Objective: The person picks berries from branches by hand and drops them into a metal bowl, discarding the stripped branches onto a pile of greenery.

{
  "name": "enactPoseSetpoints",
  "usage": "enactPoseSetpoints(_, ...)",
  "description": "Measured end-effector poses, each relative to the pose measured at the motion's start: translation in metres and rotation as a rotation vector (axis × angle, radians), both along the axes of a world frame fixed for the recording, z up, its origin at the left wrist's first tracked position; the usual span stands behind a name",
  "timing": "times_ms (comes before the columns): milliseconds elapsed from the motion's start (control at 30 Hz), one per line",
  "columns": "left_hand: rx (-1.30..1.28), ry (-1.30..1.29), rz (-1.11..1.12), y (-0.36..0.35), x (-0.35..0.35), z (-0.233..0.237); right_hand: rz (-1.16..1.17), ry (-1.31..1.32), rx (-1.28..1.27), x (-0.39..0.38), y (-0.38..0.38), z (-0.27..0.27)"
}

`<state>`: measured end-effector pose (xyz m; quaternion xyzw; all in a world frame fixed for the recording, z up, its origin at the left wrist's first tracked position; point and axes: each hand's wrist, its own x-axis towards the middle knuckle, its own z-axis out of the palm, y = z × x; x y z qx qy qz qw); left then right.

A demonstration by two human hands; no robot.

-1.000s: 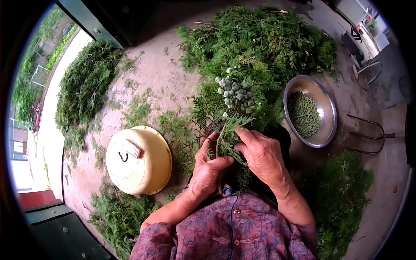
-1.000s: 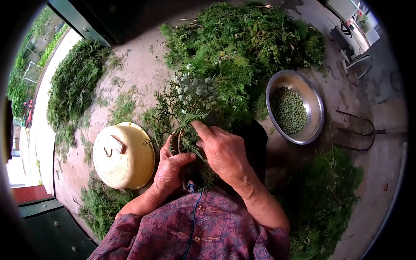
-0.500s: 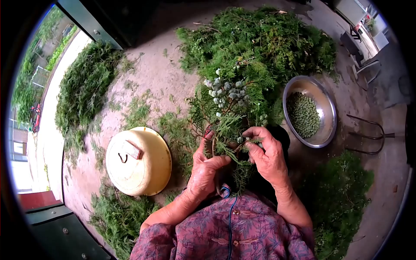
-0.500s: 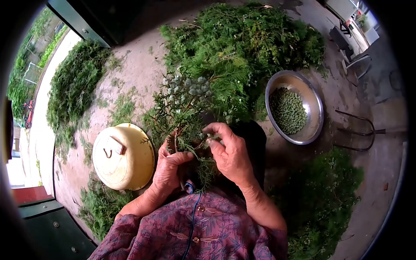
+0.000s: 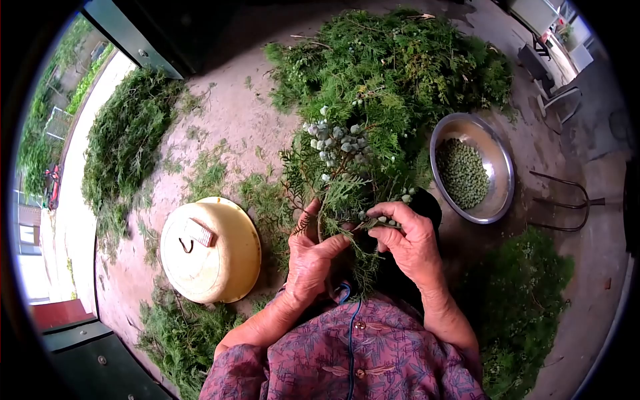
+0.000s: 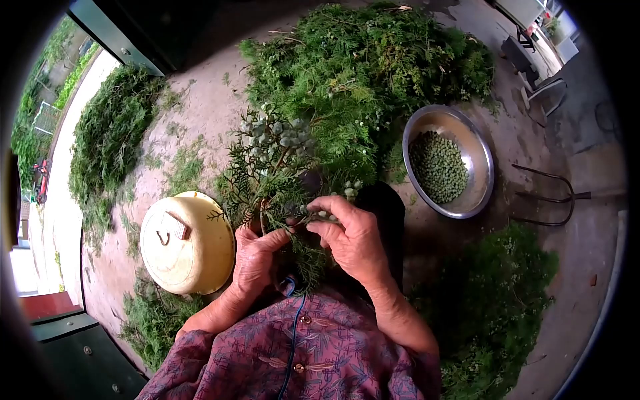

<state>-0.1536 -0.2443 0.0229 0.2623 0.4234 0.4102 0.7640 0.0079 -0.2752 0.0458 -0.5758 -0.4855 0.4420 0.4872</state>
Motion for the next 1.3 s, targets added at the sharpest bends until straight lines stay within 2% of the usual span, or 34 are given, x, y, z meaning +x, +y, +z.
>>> enactPoseSetpoints(233, 0.147, 0.024, 0.013, 0.005, 0.001, 0.006, 0.026, -0.09, 0.129, 0.01, -0.001, -0.01)
enactPoseSetpoints(367, 0.07, 0.018, -0.021, 0.006, -0.002, -0.003, -0.056, -0.131, 0.195, 0.012, -0.001, -0.007)
enactPoseSetpoints(467, 0.087, 0.034, -0.001, 0.006, -0.001, -0.002, -0.324, 0.532, -0.069, 0.02, -0.003, 0.003)
enactPoseSetpoints(533, 0.138, 0.007, 0.023, 0.006, 0.002, 0.003, -0.335, 0.609, 0.087, 0.026, 0.004, 0.009)
enactPoseSetpoints(600, 0.143, 0.018, 0.027, 0.005, 0.003, 0.003, -0.387, 0.771, 0.052, 0.017, 0.007, 0.021)
enactPoseSetpoints(700, 0.206, 0.061, 0.037, 0.004, 0.008, 0.003, -0.239, 0.783, 0.039, 0.02, 0.004, 0.02)
enactPoseSetpoints(800, 0.239, 0.08, 0.014, 0.002, 0.008, 0.01, -0.162, 0.489, 0.03, 0.007, 0.012, 0.036)
enactPoseSetpoints(833, 0.26, 0.089, 0.016, 0.002, 0.009, 0.009, -0.101, 0.174, 0.009, 0.005, 0.015, 0.038)
enactPoseSetpoints(867, 0.28, 0.097, 0.019, 0.001, 0.009, 0.008, -0.027, -0.088, 0.263, 0.001, 0.02, 0.026)
enactPoseSetpoints(967, 0.284, 0.104, 0.034, 0.001, 0.009, 0.009, -0.106, -0.45, 0.298, -0.007, 0.018, 0.013)
enactPoseSetpoints(1067, 0.229, 0.1, 0.042, 0.0, 0.009, 0.013, -0.12, -0.599, 0.255, -0.006, 0.013, 0.002)
enactPoseSetpoints(1100, 0.25, 0.115, 0.041, 0.0, 0.009, 0.011, -0.078, -0.575, 0.121, -0.006, 0.01, 0.003)
enactPoseSetpoints(1200, 0.304, 0.101, 0.048, 0.0, 0.011, 0.01, -0.102, -0.513, 0.042, -0.005, 0.009, 0.005)
enactPoseSetpoints(1300, 0.355, 0.105, 0.054, 0.001, 0.012, 0.008, -0.102, -0.257, 0.069, -0.003, 0.009, 0.0)
